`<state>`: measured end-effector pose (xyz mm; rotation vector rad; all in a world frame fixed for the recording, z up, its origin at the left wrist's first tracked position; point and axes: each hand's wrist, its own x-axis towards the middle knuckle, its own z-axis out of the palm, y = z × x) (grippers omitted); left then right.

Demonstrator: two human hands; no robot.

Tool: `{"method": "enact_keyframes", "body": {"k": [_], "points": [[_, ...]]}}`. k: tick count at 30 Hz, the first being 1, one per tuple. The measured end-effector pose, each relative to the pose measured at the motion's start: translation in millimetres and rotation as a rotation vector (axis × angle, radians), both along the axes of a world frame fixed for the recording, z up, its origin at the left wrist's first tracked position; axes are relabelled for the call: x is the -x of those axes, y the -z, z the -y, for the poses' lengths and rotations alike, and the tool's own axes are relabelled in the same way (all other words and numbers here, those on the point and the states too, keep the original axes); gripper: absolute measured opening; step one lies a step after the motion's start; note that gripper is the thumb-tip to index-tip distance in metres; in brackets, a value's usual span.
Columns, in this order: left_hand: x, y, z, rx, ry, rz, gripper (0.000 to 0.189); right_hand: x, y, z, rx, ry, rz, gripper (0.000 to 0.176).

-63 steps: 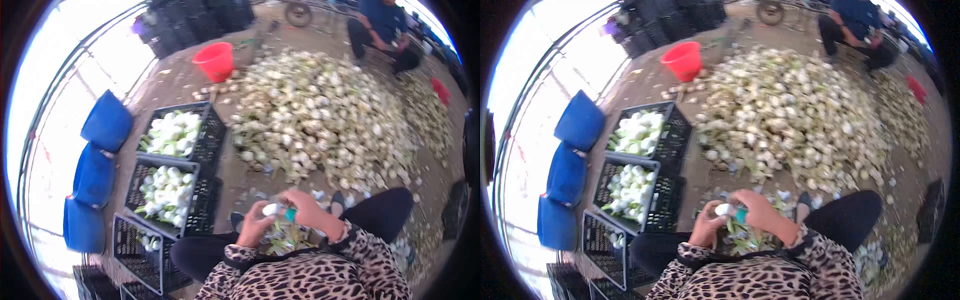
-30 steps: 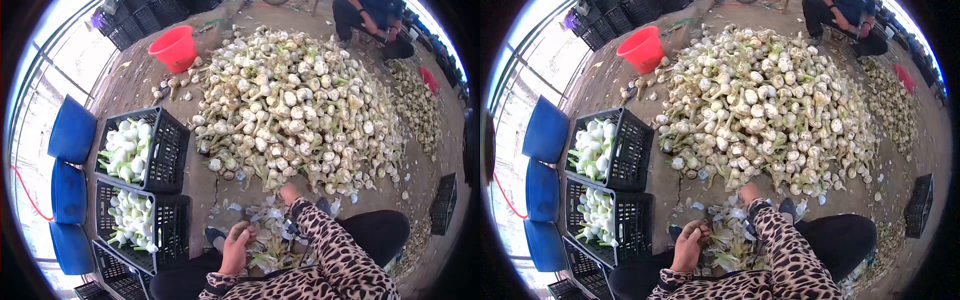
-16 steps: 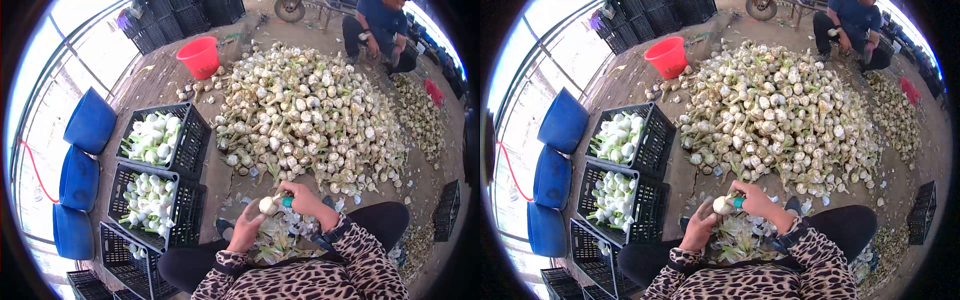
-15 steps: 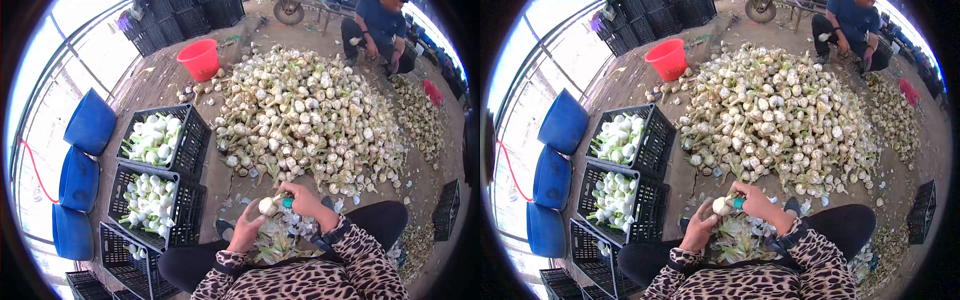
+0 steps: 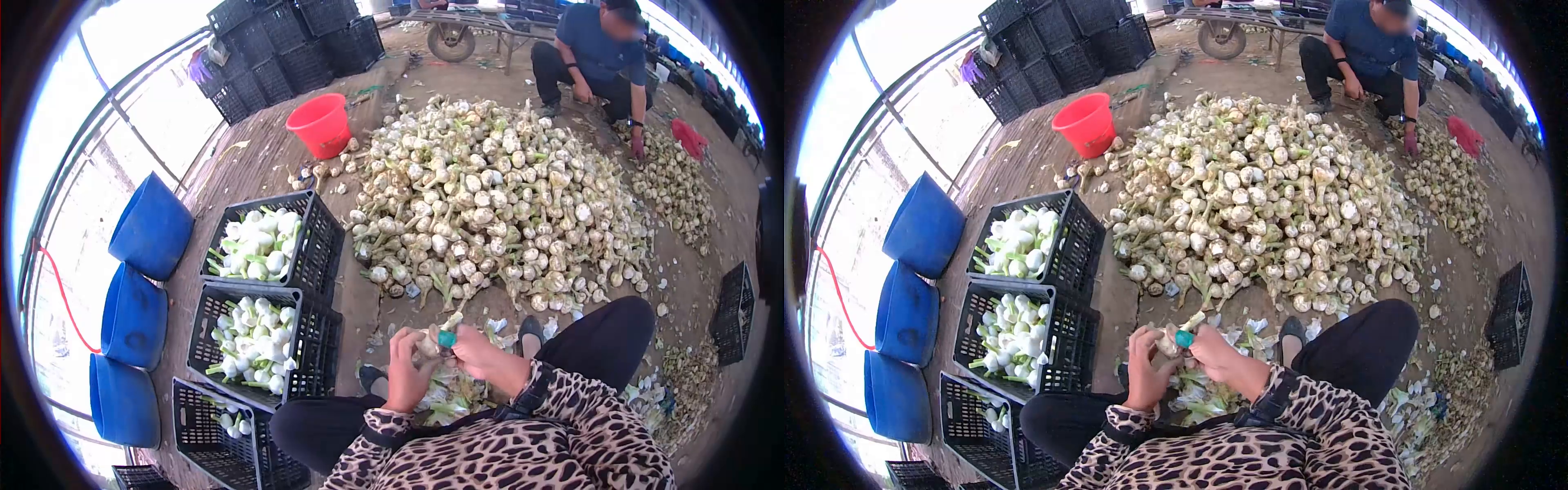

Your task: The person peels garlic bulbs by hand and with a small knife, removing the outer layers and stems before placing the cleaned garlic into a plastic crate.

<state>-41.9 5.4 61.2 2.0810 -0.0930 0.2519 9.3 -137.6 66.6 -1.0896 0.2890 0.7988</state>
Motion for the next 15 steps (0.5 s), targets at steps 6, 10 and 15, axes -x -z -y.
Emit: {"method": "enact_keyframes", "body": {"k": [6, 10, 15], "points": [[5, -4, 0, 0.072, -0.044, 0.08, 0.059, 2, -1, -8, -0.071, 0.009, 0.044, 0.022], [5, 1, -1, 0.139, -0.056, 0.09, 0.06, 3, -13, -7, -0.009, 0.077, 0.076, 0.02], [6, 5, -3, 0.182, -0.053, 0.022, 0.059, -1, -20, 0, 0.025, -0.013, 0.182, 0.02]]}}
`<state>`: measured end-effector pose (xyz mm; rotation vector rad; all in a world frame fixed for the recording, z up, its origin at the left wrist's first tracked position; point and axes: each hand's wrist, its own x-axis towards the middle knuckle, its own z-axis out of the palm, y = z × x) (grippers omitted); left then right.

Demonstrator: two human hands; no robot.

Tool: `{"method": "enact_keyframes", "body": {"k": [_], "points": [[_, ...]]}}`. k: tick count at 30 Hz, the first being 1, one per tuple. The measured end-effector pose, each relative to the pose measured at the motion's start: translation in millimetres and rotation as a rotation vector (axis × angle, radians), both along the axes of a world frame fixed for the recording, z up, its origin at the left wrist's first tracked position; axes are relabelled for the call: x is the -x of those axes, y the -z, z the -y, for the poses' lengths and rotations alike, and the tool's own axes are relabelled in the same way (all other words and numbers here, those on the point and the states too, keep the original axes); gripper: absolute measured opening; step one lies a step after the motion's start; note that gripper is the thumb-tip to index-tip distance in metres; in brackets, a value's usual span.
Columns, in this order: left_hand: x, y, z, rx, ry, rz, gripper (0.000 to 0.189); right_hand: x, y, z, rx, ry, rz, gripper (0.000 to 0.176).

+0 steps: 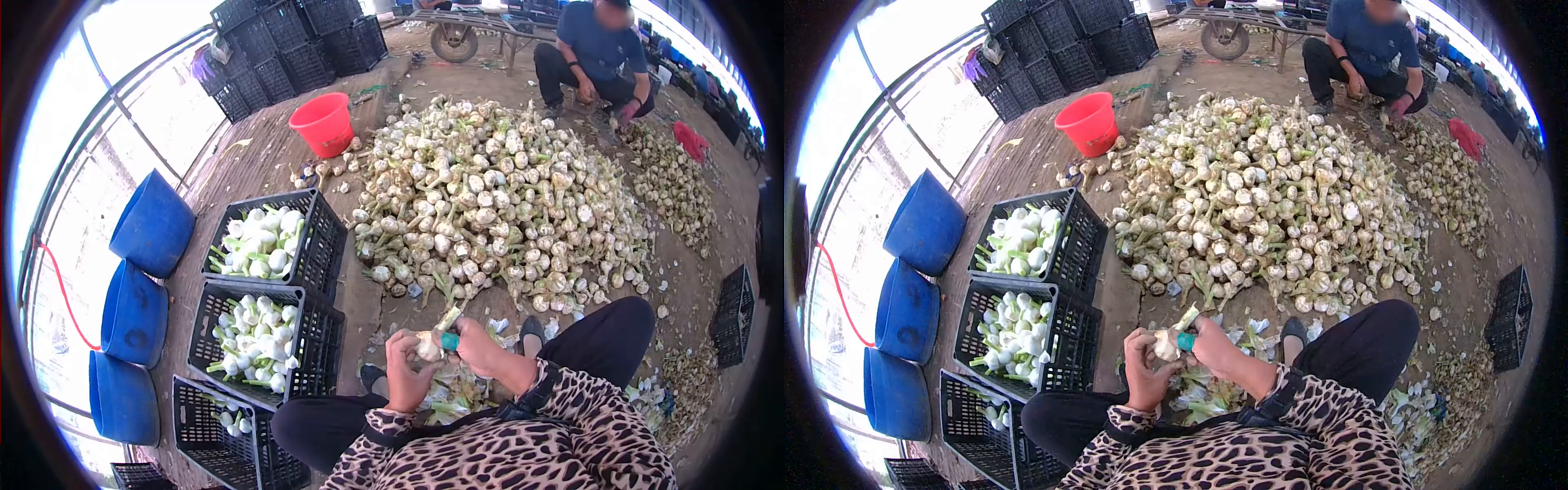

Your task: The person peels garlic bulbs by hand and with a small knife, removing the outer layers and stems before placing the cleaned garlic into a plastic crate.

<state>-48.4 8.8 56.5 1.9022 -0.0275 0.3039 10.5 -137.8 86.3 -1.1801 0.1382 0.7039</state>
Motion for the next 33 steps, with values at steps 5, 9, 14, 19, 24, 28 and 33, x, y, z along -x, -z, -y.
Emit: {"method": "enact_keyframes", "body": {"k": [5, 9, 14, 19, 24, 28, 33], "points": [[-4, 8, 8, 0.401, 0.056, 0.074, 0.061, -1, 0, 6, 0.085, -0.068, 0.147, 0.02], [-3, -2, 10, 0.684, 0.11, -0.013, 0.057, -5, -4, 12, 0.158, -0.146, 0.32, 0.024], [-2, -6, 1, 0.928, 0.179, -0.259, 0.041, -10, -2, 23, 0.232, -0.217, 0.668, 0.026], [-7, 4, -8, 1.388, 0.24, -0.532, 0.044, -12, -16, 24, 0.316, -0.272, 0.749, 0.026], [-14, 0, -2, 1.389, 0.057, -0.631, 0.044, -5, -4, 16, 0.451, -0.178, 0.86, 0.022], [-9, 3, 1, 1.06, 0.092, -0.499, 0.035, -3, 3, 17, 0.504, -0.121, 1.032, 0.017], [-10, 2, -8, 1.287, 0.168, -0.533, 0.042, -10, 8, 23, -0.038, -0.117, 0.433, 0.015]]}}
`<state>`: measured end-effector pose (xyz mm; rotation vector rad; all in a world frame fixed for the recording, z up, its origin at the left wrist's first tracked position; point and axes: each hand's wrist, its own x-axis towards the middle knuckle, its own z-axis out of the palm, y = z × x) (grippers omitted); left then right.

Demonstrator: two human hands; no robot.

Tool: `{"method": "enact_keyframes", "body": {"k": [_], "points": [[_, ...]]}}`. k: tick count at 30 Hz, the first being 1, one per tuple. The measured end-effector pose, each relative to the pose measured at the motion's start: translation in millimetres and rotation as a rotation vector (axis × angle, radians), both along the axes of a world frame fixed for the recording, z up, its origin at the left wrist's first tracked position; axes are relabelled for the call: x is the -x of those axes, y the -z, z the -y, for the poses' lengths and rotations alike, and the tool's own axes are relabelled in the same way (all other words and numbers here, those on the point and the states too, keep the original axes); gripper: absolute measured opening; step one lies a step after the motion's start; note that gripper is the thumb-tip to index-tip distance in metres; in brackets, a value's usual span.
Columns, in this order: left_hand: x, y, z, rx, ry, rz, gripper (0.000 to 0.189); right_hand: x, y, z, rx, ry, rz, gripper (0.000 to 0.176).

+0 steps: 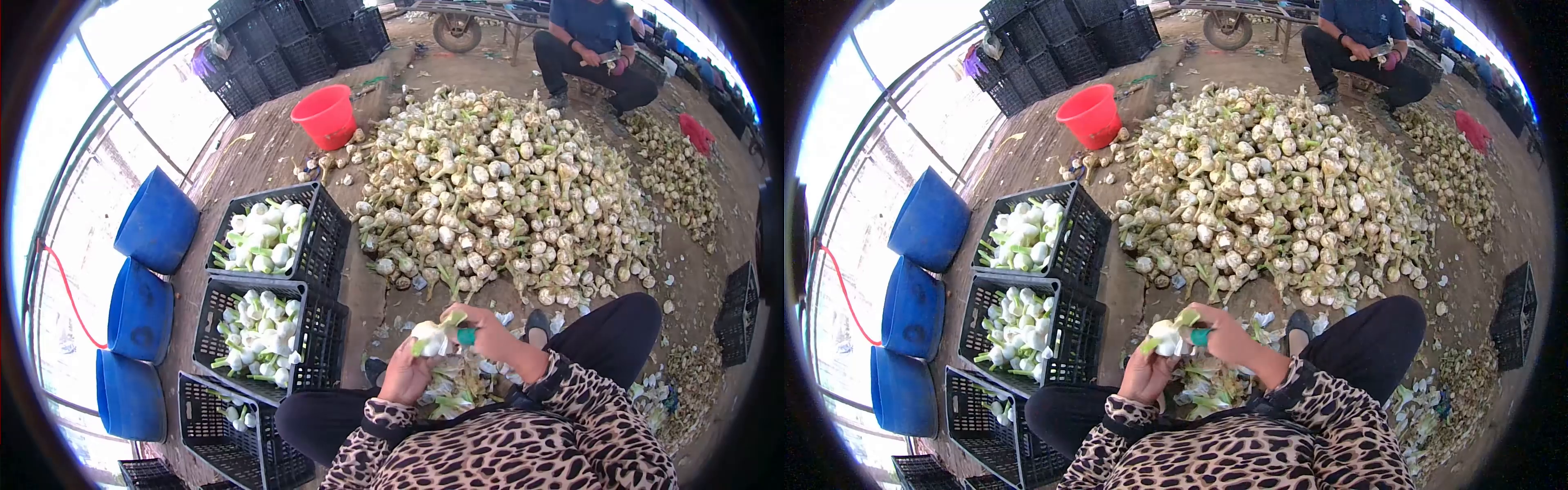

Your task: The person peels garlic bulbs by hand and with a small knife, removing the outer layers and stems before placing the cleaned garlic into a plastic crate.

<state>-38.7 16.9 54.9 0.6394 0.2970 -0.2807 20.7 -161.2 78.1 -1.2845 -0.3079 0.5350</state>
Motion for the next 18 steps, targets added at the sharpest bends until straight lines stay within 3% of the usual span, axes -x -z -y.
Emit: {"method": "enact_keyframes", "body": {"k": [1, 4, 6, 8, 9, 12, 16, 18], "points": [[1, -5, -1, 0.042, 0.01, 0.012, 0.045, -5, 6, 6, 0.009, -0.049, -0.02, 0.014], [0, -2, -4, 0.086, 0.09, 0.092, 0.056, -4, 16, 4, -0.434, 0.102, -0.387, 0.014], [2, -2, -6, 0.071, 0.137, 0.117, 0.062, -8, 12, 18, 0.005, 0.348, 0.005, 0.02], [7, -9, -6, 0.04, 0.169, 0.104, 0.066, -36, 23, 32, -0.344, 0.507, -0.47, 0.023], [6, 1, -8, 0.089, 0.177, 0.107, 0.06, -42, 34, 38, 0.182, 0.343, -0.255, 0.029], [4, -5, -3, -0.005, -0.005, 0.01, 0.057, -13, -6, 31, 1.326, -0.465, 0.447, 0.031], [1, -5, 2, -0.012, -0.068, -0.004, 0.046, 3, -12, 12, 0.627, 0.048, 0.615, 0.028], [1, -5, 3, -0.022, -0.045, 0.001, 0.044, 7, -10, -3, 0.582, 0.153, 0.73, 0.024]]}}
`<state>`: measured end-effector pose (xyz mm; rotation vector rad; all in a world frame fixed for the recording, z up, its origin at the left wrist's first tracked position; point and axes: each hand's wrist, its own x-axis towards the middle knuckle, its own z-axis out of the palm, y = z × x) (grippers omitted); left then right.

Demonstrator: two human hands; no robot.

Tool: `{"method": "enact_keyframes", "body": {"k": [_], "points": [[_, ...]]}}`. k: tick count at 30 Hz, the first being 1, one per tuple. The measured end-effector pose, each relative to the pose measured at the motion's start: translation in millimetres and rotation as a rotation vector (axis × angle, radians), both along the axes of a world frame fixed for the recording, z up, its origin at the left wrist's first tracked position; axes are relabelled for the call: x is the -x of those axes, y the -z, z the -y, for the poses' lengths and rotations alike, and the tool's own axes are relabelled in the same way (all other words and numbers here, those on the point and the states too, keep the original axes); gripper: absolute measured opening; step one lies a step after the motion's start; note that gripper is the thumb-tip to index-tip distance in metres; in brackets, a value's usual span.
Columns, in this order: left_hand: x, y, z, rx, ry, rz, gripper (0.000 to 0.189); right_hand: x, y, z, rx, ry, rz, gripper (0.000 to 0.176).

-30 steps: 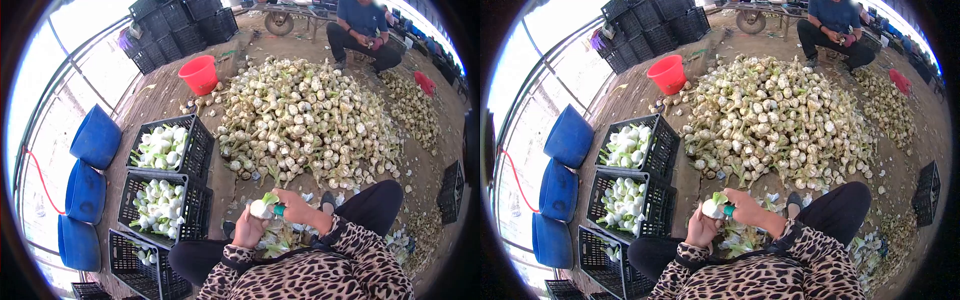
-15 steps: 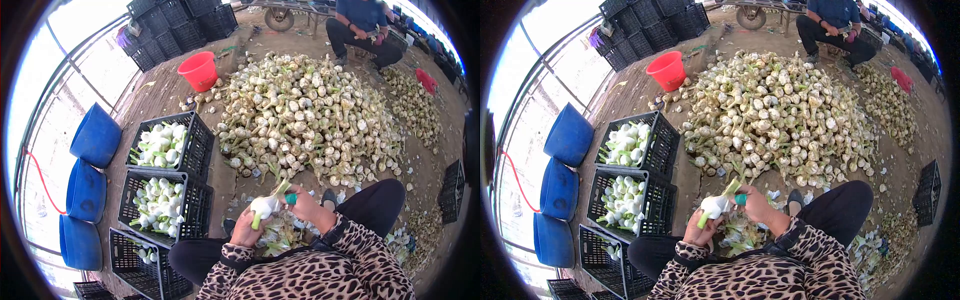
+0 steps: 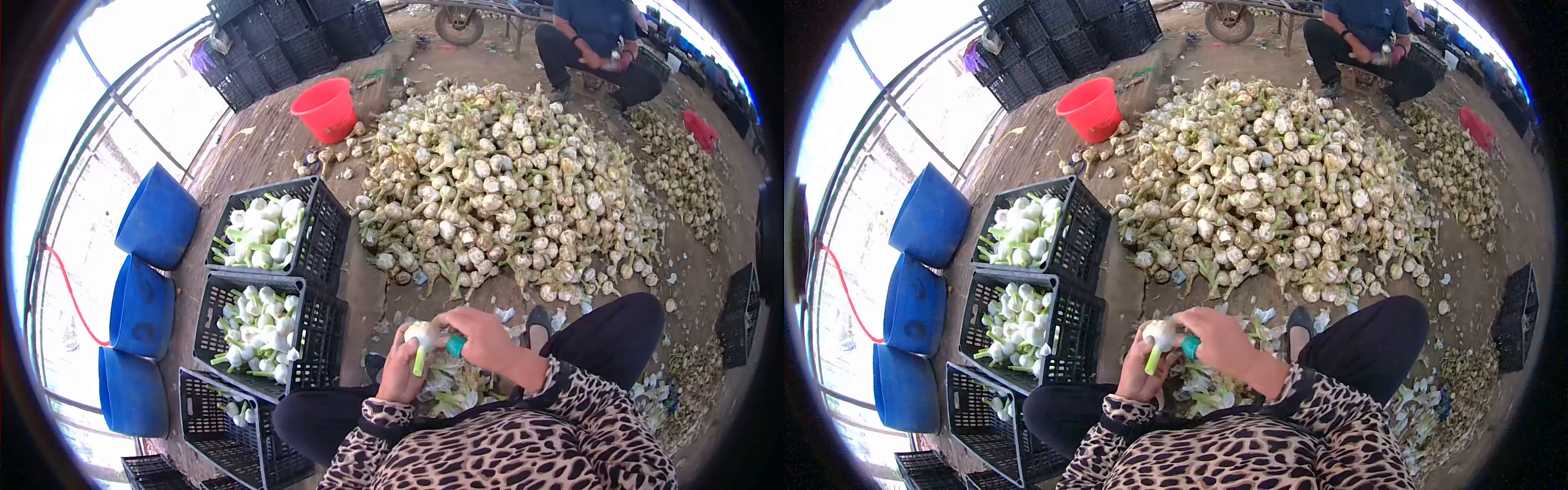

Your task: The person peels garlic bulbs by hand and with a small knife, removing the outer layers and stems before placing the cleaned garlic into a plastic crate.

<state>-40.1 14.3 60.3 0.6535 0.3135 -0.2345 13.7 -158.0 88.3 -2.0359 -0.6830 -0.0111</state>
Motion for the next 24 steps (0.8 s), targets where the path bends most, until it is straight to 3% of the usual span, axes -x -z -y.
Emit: {"method": "enact_keyframes", "body": {"k": [4, 13, 19, 24], "points": [[-1, 5, 1, -0.116, -0.038, 0.031, 0.04, -1, 4, -4, 0.047, -0.045, 0.208, 0.028], [2, 2, 3, -0.125, -0.099, 0.014, 0.031, 0, 4, -7, 0.161, -0.069, 0.269, 0.019], [4, 13, -1, -0.189, -0.021, 0.005, 0.039, 4, 6, -10, 0.294, -0.043, 0.405, 0.019], [3, -13, -5, -0.189, 0.208, -0.1, 0.048, -14, 7, -2, 0.284, -0.027, 0.424, 0.016]]}}
